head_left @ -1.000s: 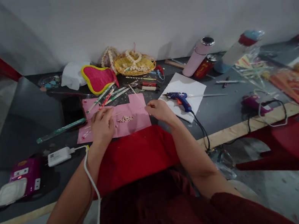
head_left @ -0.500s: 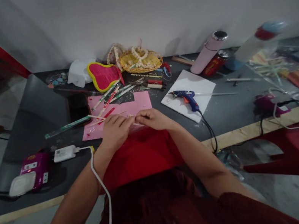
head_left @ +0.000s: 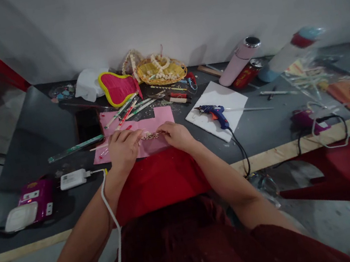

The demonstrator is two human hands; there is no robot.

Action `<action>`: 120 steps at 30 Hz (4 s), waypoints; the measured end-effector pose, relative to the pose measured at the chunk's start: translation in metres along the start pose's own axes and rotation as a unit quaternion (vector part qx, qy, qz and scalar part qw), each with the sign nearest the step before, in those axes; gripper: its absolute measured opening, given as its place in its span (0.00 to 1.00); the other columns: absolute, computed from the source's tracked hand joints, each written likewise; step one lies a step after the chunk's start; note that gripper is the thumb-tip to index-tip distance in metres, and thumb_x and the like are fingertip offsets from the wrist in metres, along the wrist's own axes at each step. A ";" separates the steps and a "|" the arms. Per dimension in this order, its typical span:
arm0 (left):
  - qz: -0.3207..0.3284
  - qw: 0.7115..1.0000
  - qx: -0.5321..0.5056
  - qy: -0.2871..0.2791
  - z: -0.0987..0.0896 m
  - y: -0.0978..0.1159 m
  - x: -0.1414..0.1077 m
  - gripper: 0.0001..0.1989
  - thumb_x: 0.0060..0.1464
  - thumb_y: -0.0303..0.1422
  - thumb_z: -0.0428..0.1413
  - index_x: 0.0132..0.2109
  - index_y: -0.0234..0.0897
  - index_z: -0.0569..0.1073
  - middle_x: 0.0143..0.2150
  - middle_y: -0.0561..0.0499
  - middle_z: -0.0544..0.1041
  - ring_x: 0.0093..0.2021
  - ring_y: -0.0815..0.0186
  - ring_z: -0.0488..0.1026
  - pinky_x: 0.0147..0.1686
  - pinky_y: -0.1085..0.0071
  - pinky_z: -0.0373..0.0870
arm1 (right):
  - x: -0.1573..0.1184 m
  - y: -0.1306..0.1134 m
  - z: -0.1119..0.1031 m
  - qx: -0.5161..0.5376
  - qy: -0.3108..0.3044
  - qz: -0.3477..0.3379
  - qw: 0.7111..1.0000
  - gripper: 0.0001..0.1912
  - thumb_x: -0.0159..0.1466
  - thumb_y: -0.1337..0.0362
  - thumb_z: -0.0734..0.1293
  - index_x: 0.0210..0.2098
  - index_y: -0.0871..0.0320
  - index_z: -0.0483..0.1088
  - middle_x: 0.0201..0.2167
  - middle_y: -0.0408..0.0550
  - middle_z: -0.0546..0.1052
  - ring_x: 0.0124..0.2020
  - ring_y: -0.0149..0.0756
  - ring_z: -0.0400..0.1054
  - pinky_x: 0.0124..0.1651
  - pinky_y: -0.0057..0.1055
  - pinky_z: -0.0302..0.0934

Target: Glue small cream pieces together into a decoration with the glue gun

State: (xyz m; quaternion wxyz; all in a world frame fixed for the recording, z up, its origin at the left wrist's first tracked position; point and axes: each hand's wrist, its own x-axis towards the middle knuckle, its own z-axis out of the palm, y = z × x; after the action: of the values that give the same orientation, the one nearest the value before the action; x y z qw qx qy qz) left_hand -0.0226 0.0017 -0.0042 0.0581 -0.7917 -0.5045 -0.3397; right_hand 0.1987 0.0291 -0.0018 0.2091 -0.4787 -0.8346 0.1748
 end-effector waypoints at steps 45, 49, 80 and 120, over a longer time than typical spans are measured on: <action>-0.011 0.994 -0.102 -0.023 -0.010 0.025 0.005 0.10 0.59 0.33 0.51 0.43 0.36 0.75 0.38 0.46 0.79 0.39 0.64 0.73 0.41 0.67 0.67 | 0.001 -0.035 0.005 0.498 0.059 0.016 0.865 0.10 0.56 0.61 0.68 0.35 0.60 0.71 0.31 0.44 0.75 0.31 0.27 0.67 0.36 0.26 0.63; -0.013 0.994 -0.110 -0.025 -0.009 0.026 0.004 0.10 0.59 0.33 0.51 0.43 0.37 0.75 0.37 0.47 0.79 0.40 0.64 0.73 0.42 0.66 0.67 | 0.002 -0.034 0.005 0.493 0.063 0.014 0.867 0.09 0.56 0.61 0.67 0.34 0.61 0.71 0.30 0.44 0.75 0.30 0.27 0.67 0.35 0.26 0.63; -0.020 0.993 -0.109 -0.042 -0.009 0.024 0.003 0.12 0.60 0.35 0.48 0.44 0.37 0.74 0.38 0.47 0.78 0.39 0.64 0.73 0.40 0.67 0.67 | -0.003 -0.041 0.006 0.387 0.087 -0.011 0.918 0.09 0.62 0.59 0.63 0.35 0.59 0.69 0.29 0.43 0.72 0.28 0.26 0.62 0.32 0.24 0.58; 0.019 0.997 -0.033 -0.069 -0.006 0.019 0.002 0.13 0.60 0.36 0.48 0.43 0.36 0.75 0.33 0.47 0.78 0.34 0.64 0.73 0.37 0.68 0.64 | -0.003 -0.041 0.001 0.476 0.011 0.035 0.879 0.12 0.60 0.58 0.63 0.33 0.61 0.70 0.26 0.43 0.71 0.26 0.25 0.60 0.29 0.24 0.55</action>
State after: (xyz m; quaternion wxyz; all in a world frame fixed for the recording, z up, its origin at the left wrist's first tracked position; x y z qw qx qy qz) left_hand -0.0093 -0.0084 0.0068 0.0034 -0.8240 -0.4812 -0.2993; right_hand 0.1696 0.0069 0.0165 0.4149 -0.3521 -0.6309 0.5530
